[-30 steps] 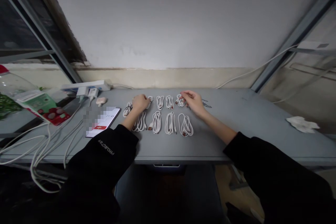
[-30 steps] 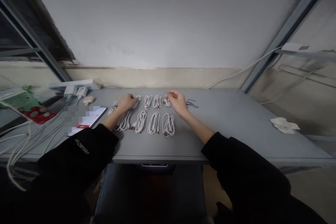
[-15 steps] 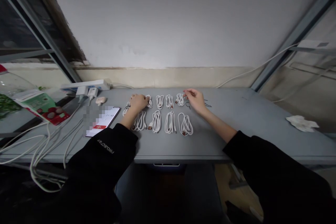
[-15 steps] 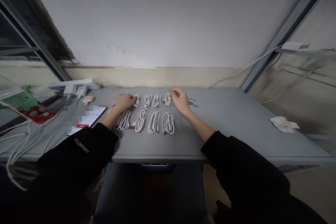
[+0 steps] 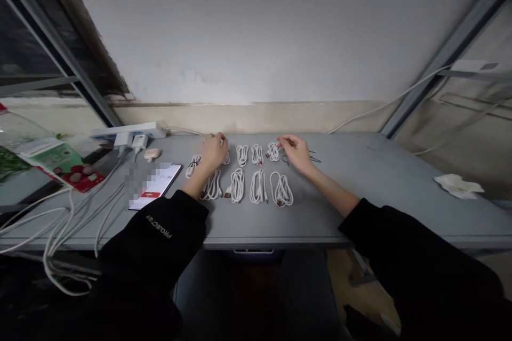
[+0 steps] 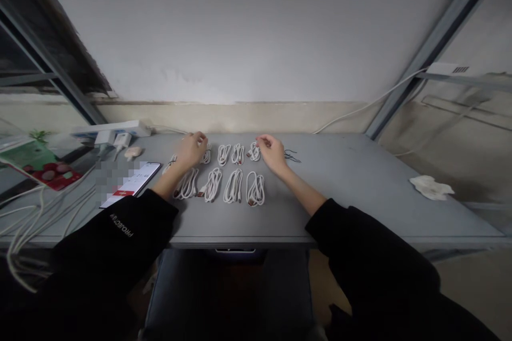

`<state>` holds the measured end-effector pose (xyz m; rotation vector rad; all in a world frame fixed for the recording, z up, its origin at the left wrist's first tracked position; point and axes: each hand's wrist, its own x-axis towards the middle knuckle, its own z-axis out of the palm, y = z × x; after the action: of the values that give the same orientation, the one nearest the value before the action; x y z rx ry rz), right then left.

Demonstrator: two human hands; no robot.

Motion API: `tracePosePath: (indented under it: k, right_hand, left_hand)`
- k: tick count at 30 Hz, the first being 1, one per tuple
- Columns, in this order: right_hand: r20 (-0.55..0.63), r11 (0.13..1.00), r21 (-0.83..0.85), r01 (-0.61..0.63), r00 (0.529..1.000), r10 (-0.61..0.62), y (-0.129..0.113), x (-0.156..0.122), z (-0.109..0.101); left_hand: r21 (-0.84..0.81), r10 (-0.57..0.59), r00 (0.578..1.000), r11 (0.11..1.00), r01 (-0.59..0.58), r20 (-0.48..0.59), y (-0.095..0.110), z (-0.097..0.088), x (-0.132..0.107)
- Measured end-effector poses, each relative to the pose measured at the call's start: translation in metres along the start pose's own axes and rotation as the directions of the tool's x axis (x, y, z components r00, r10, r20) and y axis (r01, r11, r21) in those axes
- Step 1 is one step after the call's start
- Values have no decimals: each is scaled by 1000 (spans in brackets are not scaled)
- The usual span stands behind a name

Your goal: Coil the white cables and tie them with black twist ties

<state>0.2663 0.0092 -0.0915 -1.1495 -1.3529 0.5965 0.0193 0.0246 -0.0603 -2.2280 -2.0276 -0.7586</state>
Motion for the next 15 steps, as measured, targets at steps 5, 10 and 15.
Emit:
tracePosePath:
  k: [5,10,15]
  right_hand:
    - [-2,1000,-11,24,1000,-24,0,-1,-1]
    - [15,999,-34,34,999,-34,-1,-2,-2]
    - [18,998,-56,18,1000,-17,0,-1,-2]
  left_hand:
    - [-89,354,928,934,-345,118,17,-5,-14]
    - [-7,368,902,926,-377,227,20,-3,-21]
    - [-75,340,897,940,-332,283,16,2,-19]
